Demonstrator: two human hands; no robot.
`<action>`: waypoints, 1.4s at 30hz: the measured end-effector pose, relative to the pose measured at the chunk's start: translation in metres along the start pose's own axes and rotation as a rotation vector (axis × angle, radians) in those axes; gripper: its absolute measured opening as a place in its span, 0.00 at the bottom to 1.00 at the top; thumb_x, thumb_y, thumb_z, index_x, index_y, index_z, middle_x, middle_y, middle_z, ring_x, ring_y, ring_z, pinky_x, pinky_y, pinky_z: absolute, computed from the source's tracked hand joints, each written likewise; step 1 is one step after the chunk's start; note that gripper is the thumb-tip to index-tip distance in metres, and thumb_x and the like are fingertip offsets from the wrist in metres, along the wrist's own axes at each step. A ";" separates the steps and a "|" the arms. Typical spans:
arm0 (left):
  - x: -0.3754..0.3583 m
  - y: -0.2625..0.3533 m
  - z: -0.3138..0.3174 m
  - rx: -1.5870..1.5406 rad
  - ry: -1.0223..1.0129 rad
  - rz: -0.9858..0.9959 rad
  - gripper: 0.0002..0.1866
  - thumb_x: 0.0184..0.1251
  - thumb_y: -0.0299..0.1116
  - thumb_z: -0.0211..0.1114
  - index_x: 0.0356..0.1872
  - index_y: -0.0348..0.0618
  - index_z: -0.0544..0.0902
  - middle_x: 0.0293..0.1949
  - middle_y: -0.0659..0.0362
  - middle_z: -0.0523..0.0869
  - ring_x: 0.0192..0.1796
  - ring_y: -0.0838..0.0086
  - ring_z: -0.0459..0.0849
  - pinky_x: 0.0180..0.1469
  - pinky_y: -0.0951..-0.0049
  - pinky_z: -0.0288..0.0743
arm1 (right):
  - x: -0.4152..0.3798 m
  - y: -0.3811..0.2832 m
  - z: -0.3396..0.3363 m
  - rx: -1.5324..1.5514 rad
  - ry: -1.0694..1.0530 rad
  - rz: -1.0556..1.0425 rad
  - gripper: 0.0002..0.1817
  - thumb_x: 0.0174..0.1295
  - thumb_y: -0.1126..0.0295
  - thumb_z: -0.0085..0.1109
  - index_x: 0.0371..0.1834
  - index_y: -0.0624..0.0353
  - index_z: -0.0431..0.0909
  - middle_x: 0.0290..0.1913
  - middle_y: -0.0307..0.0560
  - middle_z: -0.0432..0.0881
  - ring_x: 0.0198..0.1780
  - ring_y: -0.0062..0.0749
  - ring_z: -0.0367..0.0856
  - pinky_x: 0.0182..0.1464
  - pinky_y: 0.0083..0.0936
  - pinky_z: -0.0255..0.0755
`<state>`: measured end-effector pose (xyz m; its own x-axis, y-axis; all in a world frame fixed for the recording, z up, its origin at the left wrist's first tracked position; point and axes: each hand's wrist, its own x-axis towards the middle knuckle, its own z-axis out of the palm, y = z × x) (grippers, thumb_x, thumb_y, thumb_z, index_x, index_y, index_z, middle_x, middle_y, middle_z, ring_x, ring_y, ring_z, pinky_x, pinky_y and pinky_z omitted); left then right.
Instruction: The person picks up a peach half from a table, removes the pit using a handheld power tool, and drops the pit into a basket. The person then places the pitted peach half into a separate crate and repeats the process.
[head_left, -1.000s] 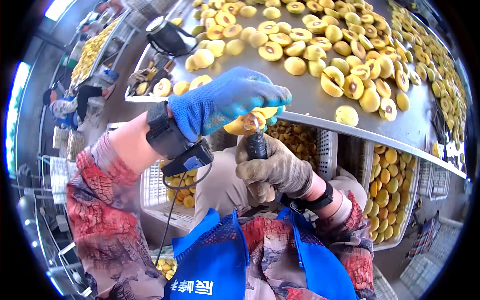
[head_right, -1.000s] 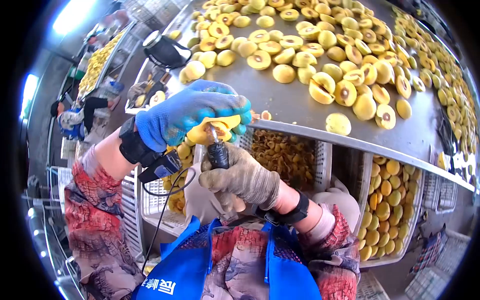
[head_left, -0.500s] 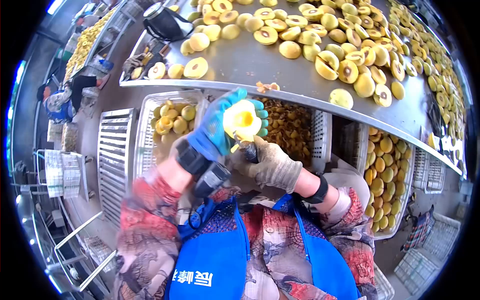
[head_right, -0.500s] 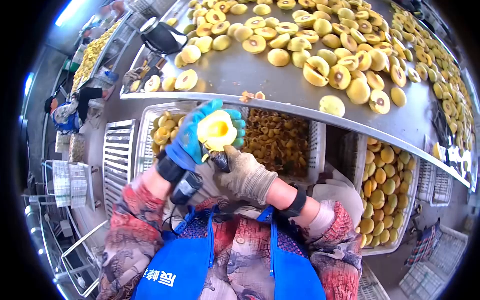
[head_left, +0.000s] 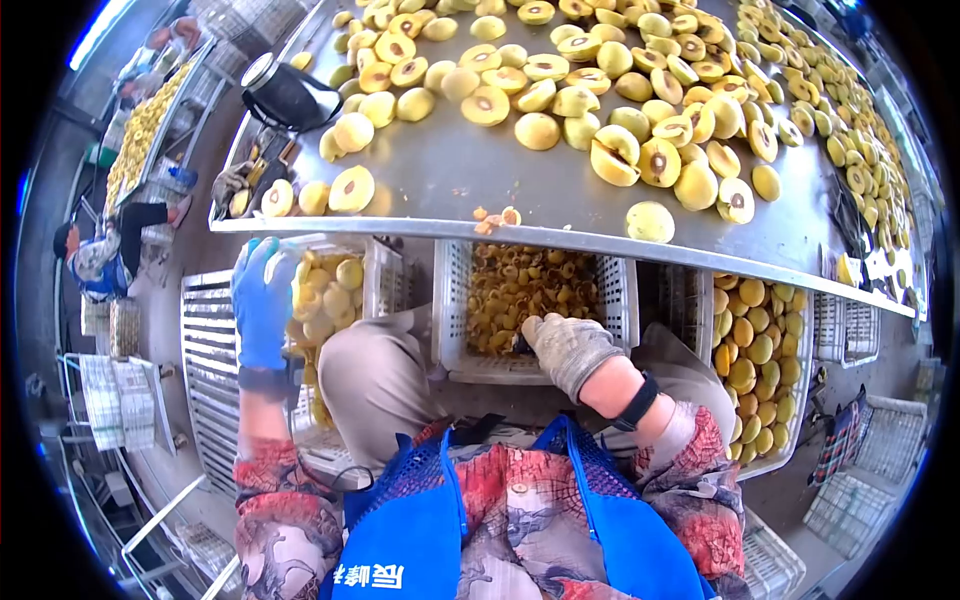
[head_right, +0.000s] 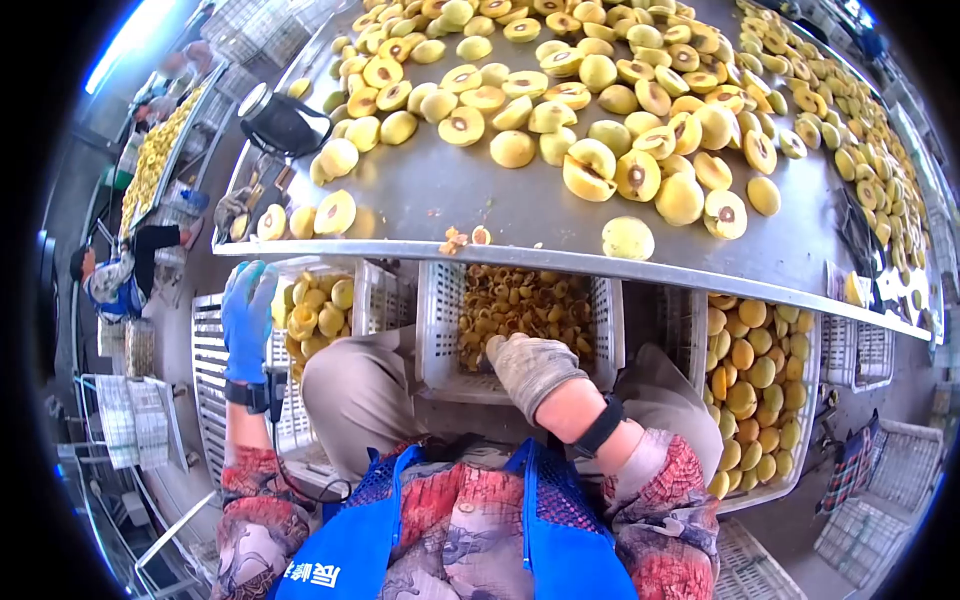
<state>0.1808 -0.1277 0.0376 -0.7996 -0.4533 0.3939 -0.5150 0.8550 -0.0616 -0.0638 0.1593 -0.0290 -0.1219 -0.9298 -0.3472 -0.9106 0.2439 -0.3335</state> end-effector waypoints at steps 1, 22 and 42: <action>0.006 0.005 0.006 -0.318 0.001 -0.232 0.16 0.61 0.29 0.63 0.50 0.38 0.79 0.51 0.52 0.80 0.52 0.64 0.78 0.55 0.67 0.72 | 0.001 -0.001 0.000 -0.006 0.007 -0.004 0.08 0.61 0.70 0.48 0.42 0.56 0.74 0.36 0.51 0.82 0.39 0.45 0.84 0.35 0.38 0.78; 0.232 0.213 0.181 -0.292 -0.408 0.164 0.27 0.49 0.37 0.69 0.53 0.45 0.73 0.49 0.43 0.76 0.47 0.49 0.79 0.47 0.57 0.75 | 0.002 0.009 -0.015 0.365 -0.019 0.037 0.11 0.61 0.67 0.50 0.45 0.57 0.70 0.39 0.55 0.80 0.39 0.52 0.82 0.38 0.43 0.77; 0.108 0.228 0.069 -2.332 -0.260 -0.731 0.21 0.71 0.42 0.52 0.55 0.36 0.73 0.47 0.49 0.80 0.49 0.60 0.81 0.55 0.57 0.76 | 0.029 0.012 -0.044 0.775 0.534 0.300 0.20 0.56 0.63 0.61 0.46 0.60 0.66 0.36 0.63 0.80 0.41 0.59 0.79 0.42 0.47 0.73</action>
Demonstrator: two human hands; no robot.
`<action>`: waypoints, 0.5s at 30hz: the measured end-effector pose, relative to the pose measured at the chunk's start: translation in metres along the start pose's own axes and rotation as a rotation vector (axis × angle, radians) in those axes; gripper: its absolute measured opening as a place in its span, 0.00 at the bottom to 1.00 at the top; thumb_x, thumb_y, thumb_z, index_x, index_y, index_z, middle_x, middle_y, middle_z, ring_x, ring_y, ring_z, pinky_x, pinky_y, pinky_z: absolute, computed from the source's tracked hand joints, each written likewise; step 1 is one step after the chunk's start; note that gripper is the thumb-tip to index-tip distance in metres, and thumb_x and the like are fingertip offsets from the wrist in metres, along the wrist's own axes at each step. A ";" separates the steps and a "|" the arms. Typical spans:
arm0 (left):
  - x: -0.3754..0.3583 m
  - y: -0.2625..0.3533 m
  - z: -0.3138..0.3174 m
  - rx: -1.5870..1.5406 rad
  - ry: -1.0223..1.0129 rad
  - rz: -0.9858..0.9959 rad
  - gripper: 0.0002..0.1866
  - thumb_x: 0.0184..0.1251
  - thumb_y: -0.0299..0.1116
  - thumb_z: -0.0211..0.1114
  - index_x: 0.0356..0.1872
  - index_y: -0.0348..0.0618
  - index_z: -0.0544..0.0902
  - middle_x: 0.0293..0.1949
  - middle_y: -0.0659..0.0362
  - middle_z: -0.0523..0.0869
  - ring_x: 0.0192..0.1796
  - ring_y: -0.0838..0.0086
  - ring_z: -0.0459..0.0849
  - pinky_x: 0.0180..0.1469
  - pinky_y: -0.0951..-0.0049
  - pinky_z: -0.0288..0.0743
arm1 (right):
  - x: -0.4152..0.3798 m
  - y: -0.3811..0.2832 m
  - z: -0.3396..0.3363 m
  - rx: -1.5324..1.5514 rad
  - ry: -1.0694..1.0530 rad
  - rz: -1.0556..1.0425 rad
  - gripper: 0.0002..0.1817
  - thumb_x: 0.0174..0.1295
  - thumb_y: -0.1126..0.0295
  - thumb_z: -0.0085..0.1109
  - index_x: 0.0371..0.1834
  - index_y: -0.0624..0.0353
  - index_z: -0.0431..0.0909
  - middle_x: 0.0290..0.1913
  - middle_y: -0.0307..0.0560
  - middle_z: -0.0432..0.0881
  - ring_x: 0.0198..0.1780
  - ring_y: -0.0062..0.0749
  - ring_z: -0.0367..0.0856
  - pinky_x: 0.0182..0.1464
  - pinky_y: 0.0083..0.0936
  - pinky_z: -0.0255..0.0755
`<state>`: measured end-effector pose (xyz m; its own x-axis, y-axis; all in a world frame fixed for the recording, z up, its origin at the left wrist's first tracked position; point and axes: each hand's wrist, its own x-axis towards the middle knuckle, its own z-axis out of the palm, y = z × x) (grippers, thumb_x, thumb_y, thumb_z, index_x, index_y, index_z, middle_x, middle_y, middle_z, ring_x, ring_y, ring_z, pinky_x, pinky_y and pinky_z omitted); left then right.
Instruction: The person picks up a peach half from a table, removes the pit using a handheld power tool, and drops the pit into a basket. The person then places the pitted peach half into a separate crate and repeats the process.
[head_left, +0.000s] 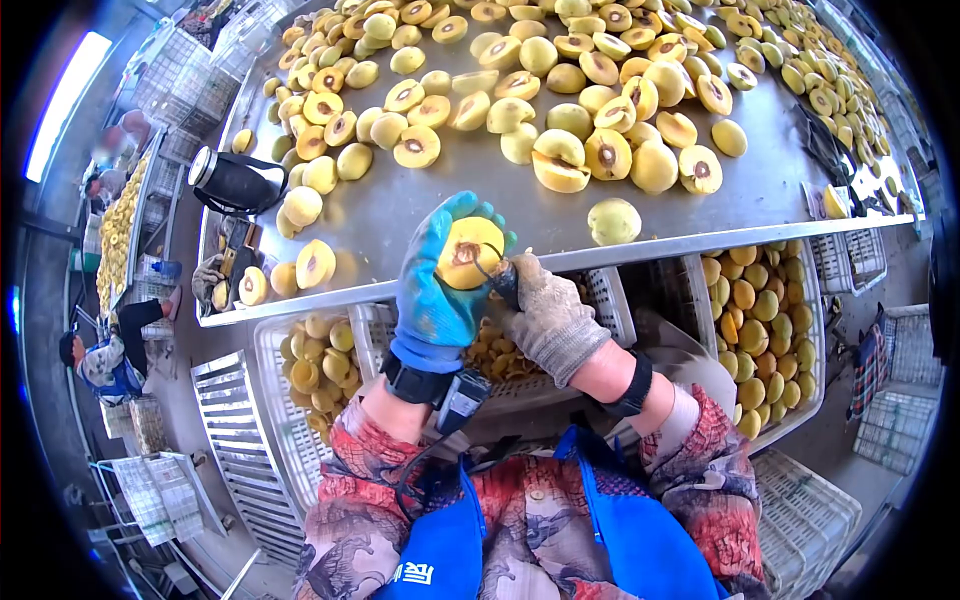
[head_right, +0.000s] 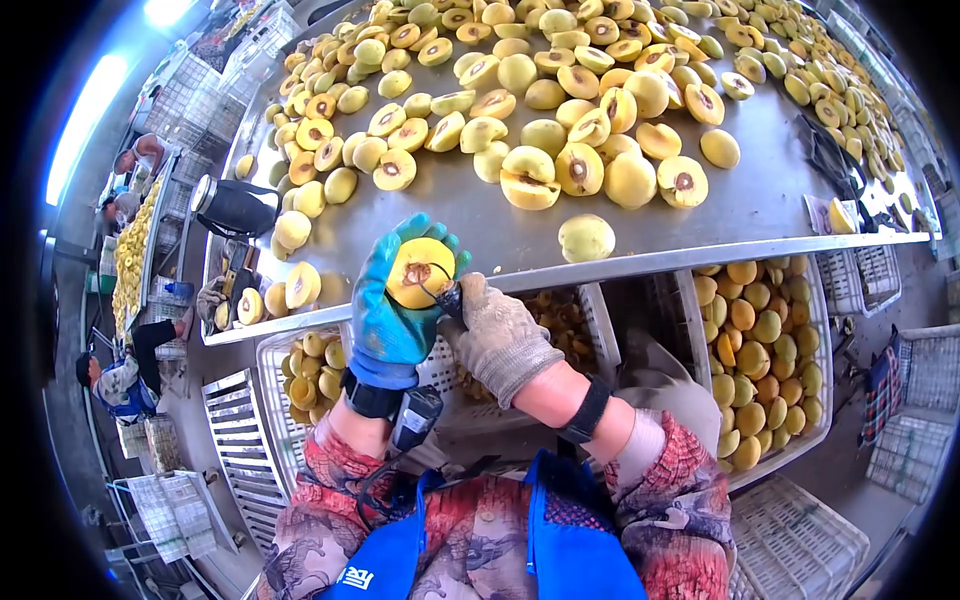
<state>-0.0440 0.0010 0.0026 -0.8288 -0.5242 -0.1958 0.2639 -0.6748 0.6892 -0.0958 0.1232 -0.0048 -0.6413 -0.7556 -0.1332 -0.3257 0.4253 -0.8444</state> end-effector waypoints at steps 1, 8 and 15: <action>0.000 -0.002 -0.002 -0.005 -0.004 0.008 0.21 0.71 0.42 0.52 0.55 0.35 0.73 0.47 0.50 0.80 0.49 0.60 0.80 0.55 0.58 0.76 | 0.001 0.003 0.002 0.003 0.009 -0.015 0.19 0.56 0.63 0.59 0.45 0.60 0.66 0.36 0.63 0.79 0.41 0.59 0.79 0.41 0.47 0.73; -0.006 -0.007 0.003 -0.022 -0.008 0.100 0.20 0.72 0.40 0.51 0.55 0.34 0.73 0.49 0.48 0.80 0.51 0.60 0.80 0.57 0.58 0.73 | 0.006 0.009 0.014 -0.038 0.032 -0.026 0.14 0.60 0.64 0.53 0.43 0.60 0.65 0.38 0.61 0.78 0.39 0.59 0.78 0.39 0.48 0.73; -0.009 -0.010 -0.006 0.060 -0.019 0.121 0.22 0.72 0.42 0.51 0.55 0.33 0.73 0.49 0.49 0.80 0.50 0.61 0.81 0.55 0.60 0.75 | 0.004 0.009 0.026 -0.002 0.022 -0.006 0.13 0.59 0.66 0.53 0.43 0.60 0.65 0.37 0.61 0.78 0.39 0.58 0.79 0.38 0.48 0.73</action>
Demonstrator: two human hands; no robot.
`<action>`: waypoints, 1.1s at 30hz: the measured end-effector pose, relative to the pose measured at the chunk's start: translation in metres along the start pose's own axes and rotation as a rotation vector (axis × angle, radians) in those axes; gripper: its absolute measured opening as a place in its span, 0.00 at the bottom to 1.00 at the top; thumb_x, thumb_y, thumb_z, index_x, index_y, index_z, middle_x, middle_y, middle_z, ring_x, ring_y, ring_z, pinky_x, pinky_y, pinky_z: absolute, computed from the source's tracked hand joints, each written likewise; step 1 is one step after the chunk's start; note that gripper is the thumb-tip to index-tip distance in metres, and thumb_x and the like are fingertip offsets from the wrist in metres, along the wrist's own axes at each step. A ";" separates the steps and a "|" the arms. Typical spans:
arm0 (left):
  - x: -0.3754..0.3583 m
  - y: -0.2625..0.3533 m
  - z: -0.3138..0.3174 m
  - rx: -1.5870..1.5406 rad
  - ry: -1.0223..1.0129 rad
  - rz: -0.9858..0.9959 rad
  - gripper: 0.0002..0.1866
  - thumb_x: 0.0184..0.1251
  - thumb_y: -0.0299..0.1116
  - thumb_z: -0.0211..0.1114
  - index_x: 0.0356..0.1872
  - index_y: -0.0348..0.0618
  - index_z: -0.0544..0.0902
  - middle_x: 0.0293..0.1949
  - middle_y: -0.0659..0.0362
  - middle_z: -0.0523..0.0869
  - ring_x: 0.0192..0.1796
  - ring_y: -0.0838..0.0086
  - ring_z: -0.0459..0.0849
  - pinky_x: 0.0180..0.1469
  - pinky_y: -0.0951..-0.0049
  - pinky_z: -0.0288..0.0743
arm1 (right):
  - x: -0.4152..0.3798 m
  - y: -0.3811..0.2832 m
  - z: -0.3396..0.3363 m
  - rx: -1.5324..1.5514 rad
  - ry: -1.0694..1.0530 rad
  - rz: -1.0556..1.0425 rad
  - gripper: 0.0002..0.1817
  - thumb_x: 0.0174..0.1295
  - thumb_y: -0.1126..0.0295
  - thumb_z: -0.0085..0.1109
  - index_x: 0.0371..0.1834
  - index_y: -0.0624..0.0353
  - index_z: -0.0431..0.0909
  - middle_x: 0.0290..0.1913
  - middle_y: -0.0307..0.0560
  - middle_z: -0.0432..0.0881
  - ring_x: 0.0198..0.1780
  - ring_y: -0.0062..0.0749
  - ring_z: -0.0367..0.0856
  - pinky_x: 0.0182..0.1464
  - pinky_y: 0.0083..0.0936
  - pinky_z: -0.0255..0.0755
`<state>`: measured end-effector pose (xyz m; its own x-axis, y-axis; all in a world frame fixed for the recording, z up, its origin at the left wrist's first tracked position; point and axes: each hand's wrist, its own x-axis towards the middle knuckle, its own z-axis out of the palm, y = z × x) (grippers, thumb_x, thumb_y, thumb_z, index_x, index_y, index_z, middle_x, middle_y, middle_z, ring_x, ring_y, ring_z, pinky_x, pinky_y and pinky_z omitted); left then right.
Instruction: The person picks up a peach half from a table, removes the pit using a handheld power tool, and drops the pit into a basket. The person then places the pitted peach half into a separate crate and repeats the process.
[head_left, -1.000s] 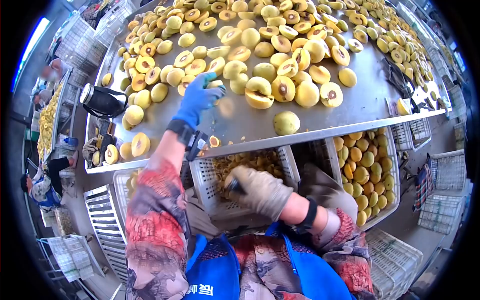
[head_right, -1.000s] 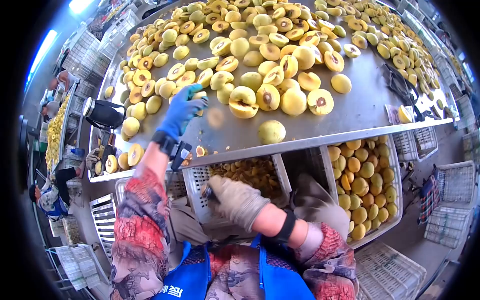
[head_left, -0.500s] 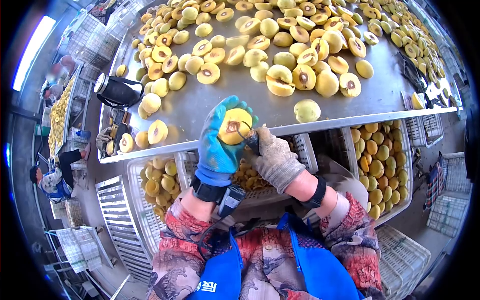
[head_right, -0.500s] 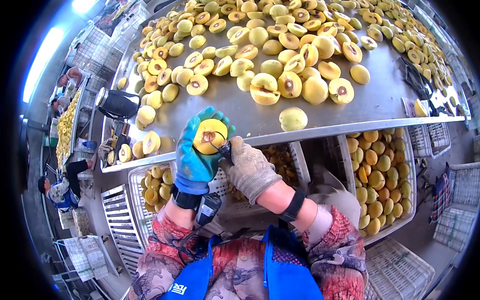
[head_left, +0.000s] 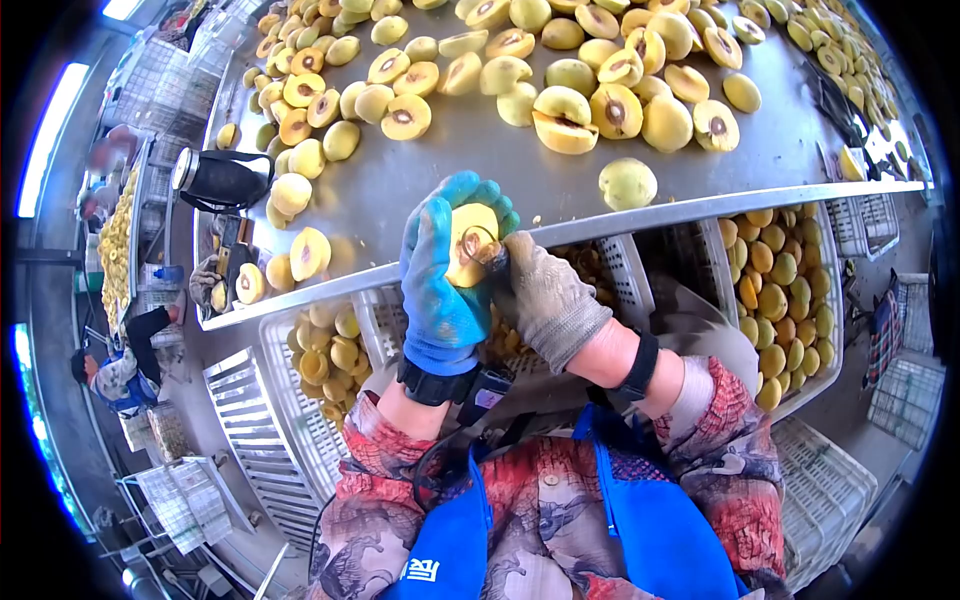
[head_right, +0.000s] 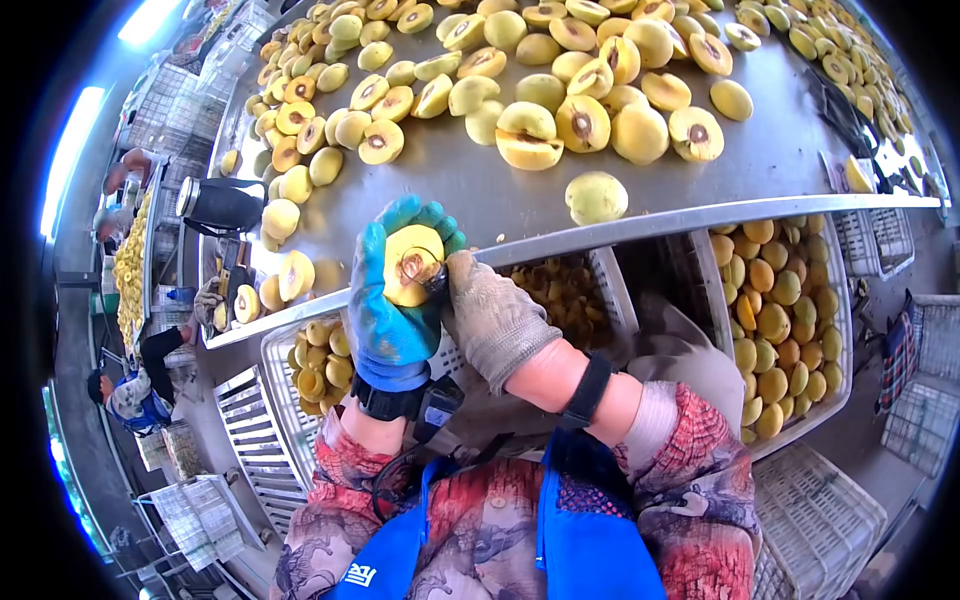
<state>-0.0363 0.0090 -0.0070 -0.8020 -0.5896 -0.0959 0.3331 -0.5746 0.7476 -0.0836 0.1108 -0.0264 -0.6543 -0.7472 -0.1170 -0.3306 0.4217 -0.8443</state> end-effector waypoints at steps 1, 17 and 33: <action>0.000 0.000 0.000 0.018 -0.002 0.012 0.22 0.72 0.42 0.51 0.55 0.33 0.73 0.49 0.49 0.80 0.49 0.62 0.81 0.55 0.61 0.75 | 0.000 0.003 0.004 0.019 0.012 -0.024 0.13 0.59 0.67 0.53 0.42 0.61 0.65 0.37 0.61 0.78 0.39 0.58 0.79 0.38 0.48 0.73; -0.011 0.004 0.003 0.267 -0.009 0.102 0.19 0.73 0.40 0.51 0.51 0.33 0.75 0.45 0.50 0.81 0.46 0.64 0.82 0.51 0.63 0.78 | 0.000 -0.009 0.004 0.250 -0.171 0.125 0.22 0.56 0.61 0.62 0.48 0.57 0.64 0.32 0.61 0.80 0.35 0.58 0.81 0.35 0.46 0.75; -0.012 -0.001 -0.003 0.491 -0.001 0.223 0.19 0.73 0.40 0.50 0.51 0.32 0.75 0.46 0.51 0.81 0.43 0.65 0.82 0.50 0.62 0.78 | -0.001 -0.006 0.014 0.218 -0.121 0.080 0.21 0.54 0.63 0.63 0.47 0.55 0.66 0.34 0.62 0.80 0.38 0.61 0.79 0.38 0.46 0.74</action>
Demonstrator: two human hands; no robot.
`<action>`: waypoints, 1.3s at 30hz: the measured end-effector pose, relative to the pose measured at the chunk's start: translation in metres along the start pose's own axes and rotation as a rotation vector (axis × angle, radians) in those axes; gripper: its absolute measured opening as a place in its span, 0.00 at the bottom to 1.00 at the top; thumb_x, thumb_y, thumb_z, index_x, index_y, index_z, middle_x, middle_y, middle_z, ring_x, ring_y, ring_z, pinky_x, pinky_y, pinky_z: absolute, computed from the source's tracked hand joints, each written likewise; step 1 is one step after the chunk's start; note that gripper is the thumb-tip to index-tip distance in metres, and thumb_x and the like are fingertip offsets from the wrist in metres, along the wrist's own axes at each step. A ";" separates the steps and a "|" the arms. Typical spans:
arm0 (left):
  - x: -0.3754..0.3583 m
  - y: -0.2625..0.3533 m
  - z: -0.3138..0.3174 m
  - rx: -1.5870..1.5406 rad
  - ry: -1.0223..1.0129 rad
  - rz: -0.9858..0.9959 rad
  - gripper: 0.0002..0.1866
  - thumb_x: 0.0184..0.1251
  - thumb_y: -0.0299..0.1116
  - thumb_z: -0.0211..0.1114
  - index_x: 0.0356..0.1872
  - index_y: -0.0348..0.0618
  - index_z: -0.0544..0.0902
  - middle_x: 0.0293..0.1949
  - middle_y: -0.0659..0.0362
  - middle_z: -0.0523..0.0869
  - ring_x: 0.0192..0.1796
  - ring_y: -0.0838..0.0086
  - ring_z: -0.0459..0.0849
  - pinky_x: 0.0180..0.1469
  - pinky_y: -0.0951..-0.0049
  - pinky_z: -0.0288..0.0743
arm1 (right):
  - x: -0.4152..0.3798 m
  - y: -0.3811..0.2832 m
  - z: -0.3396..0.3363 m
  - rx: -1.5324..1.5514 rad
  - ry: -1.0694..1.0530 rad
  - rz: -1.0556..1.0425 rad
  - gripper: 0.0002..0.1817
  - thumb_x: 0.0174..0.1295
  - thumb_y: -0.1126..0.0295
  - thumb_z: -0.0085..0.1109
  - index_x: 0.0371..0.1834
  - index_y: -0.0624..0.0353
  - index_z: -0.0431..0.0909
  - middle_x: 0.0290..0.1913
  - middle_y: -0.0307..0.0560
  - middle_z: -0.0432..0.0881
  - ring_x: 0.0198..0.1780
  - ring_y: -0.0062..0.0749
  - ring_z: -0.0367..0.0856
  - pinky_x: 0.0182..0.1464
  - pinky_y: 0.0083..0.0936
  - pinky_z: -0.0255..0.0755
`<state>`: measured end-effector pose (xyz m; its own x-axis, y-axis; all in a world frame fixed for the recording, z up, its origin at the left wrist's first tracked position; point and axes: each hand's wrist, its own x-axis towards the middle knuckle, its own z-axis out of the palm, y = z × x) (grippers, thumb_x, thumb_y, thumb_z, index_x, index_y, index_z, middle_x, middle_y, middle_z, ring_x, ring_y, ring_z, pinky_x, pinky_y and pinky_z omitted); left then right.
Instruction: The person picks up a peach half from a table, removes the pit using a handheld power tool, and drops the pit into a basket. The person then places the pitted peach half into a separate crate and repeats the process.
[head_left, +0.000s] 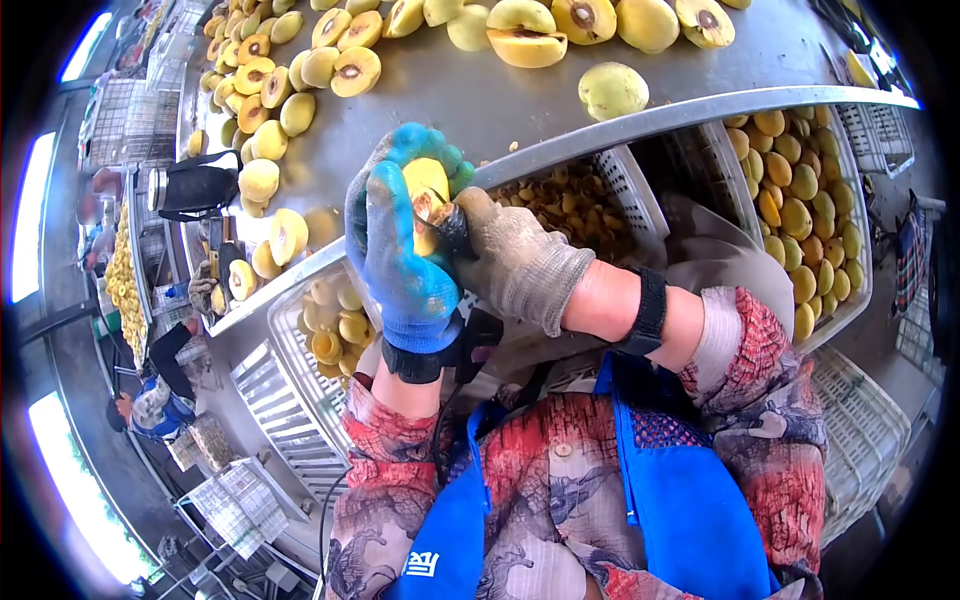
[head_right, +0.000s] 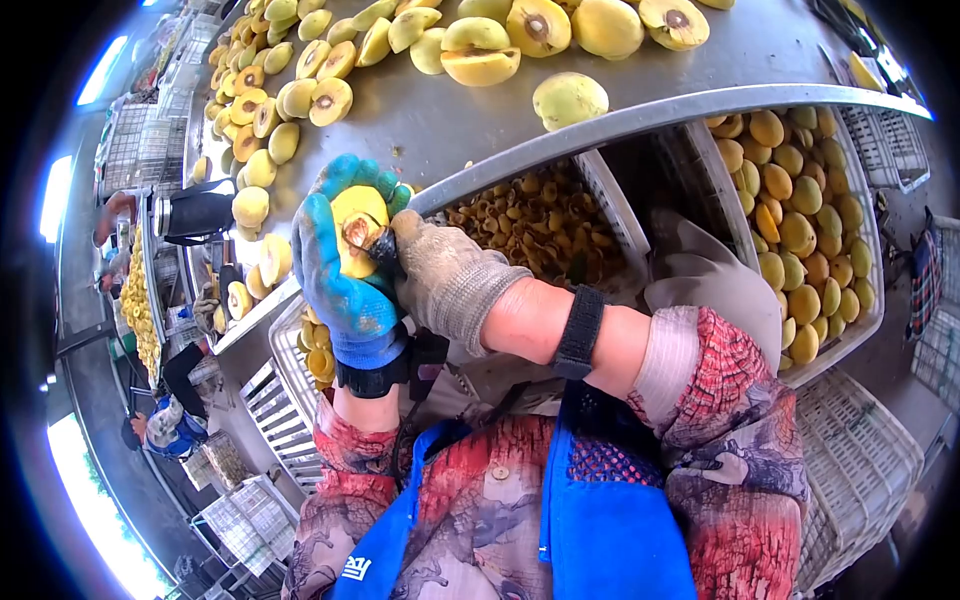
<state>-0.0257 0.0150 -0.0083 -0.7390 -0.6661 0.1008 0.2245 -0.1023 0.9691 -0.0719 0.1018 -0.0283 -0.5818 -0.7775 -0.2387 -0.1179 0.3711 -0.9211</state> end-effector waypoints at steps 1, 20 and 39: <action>0.001 -0.001 -0.002 -0.013 -0.004 -0.009 0.19 0.73 0.40 0.49 0.51 0.32 0.75 0.46 0.51 0.81 0.43 0.65 0.82 0.50 0.62 0.78 | 0.000 -0.001 -0.001 0.007 -0.014 0.019 0.20 0.54 0.63 0.62 0.46 0.56 0.66 0.34 0.62 0.80 0.39 0.61 0.79 0.38 0.46 0.74; 0.009 0.010 -0.007 -0.305 -0.134 -0.348 0.21 0.72 0.35 0.54 0.61 0.35 0.70 0.57 0.55 0.76 0.57 0.71 0.75 0.60 0.69 0.68 | 0.017 -0.004 -0.056 -0.047 0.257 -0.263 0.20 0.52 0.66 0.62 0.49 0.52 0.72 0.40 0.57 0.81 0.45 0.55 0.79 0.47 0.40 0.74; 0.020 0.000 -0.015 -0.498 0.035 -0.478 0.25 0.72 0.51 0.49 0.45 0.34 0.78 0.40 0.49 0.84 0.41 0.60 0.83 0.48 0.63 0.78 | -0.009 0.005 -0.033 -0.423 0.186 -0.314 0.16 0.58 0.63 0.58 0.44 0.59 0.67 0.36 0.57 0.78 0.36 0.51 0.81 0.35 0.42 0.75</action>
<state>-0.0307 -0.0096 -0.0098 -0.8105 -0.4859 -0.3271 0.1505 -0.7125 0.6853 -0.0935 0.1271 -0.0205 -0.5940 -0.7953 0.1212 -0.5994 0.3370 -0.7261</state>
